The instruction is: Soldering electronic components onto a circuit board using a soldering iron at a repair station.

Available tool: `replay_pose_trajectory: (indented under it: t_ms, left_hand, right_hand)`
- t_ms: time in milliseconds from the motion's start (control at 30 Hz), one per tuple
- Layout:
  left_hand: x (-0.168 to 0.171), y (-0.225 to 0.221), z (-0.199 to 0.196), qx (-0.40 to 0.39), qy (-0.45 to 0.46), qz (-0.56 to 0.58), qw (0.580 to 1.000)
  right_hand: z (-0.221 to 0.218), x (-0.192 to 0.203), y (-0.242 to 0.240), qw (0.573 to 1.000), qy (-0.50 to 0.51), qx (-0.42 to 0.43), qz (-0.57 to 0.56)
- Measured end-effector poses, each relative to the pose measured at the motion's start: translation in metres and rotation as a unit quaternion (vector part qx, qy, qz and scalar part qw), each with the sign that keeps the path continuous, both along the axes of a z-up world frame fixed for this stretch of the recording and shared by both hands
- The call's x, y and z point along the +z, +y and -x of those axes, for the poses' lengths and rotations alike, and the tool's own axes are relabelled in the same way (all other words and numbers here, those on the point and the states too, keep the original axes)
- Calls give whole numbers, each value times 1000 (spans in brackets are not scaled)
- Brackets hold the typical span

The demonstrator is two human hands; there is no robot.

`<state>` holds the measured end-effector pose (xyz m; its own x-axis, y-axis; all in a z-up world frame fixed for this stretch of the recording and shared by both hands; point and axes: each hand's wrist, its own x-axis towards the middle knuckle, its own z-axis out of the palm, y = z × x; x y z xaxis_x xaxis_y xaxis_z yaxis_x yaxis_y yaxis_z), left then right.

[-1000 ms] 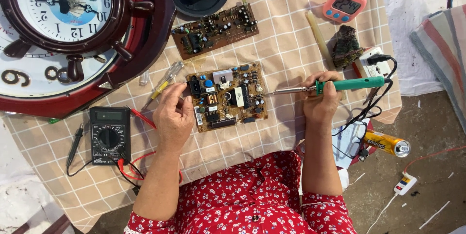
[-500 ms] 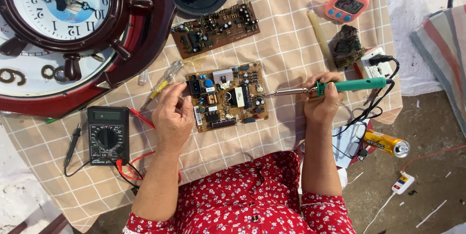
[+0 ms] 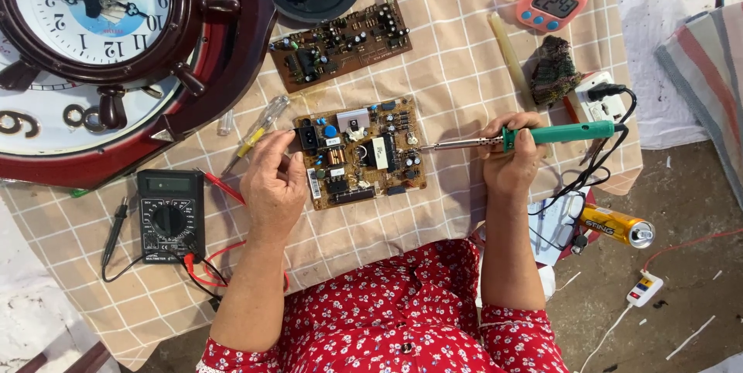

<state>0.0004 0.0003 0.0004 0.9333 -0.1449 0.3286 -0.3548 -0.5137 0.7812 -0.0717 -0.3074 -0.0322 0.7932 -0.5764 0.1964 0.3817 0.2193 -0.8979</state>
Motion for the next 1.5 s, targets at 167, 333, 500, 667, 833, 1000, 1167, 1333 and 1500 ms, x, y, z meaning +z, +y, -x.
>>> replay_pose_trajectory:
  t_ms: [167, 333, 500, 667, 833, 1000, 1167, 1333, 1500]
  left_hand:
    - [0, 0, 1, 2, 3, 1, 1000]
    - [0, 0, 0, 2, 6, 3, 1000]
    - [2, 0, 0, -2, 6, 4, 1000]
    - [-2, 1, 0, -5, 1, -2, 1000]
    - [-2, 1, 1, -1, 0, -2, 1000]
    - [2, 1, 1, 0, 7, -4, 1000]
    - [5, 1, 1, 4, 13, 3, 1000]
    - [2, 3, 3, 15, 18, 10, 1000]
    - [7, 4, 3, 10, 79, 113, 990]
  right_hand:
    - [0, -1, -1, 1000, 3, 2, 3]
    - [-1, 2, 1, 1000, 0, 3, 2]
    - [-1, 1, 3, 1000, 10, 14, -7]
    - [0, 0, 2, 1000, 7, 14, -7]
    - [-1, 0, 2, 1000, 1, 17, -6]
    - [1, -4, 0, 1000, 2, 20, -3]
    - [2, -3, 1, 1000, 8, 19, 12]
    - [2, -3, 2, 999, 17, 19, 25]
    - [0, -3, 4, 999, 9, 16, 34]
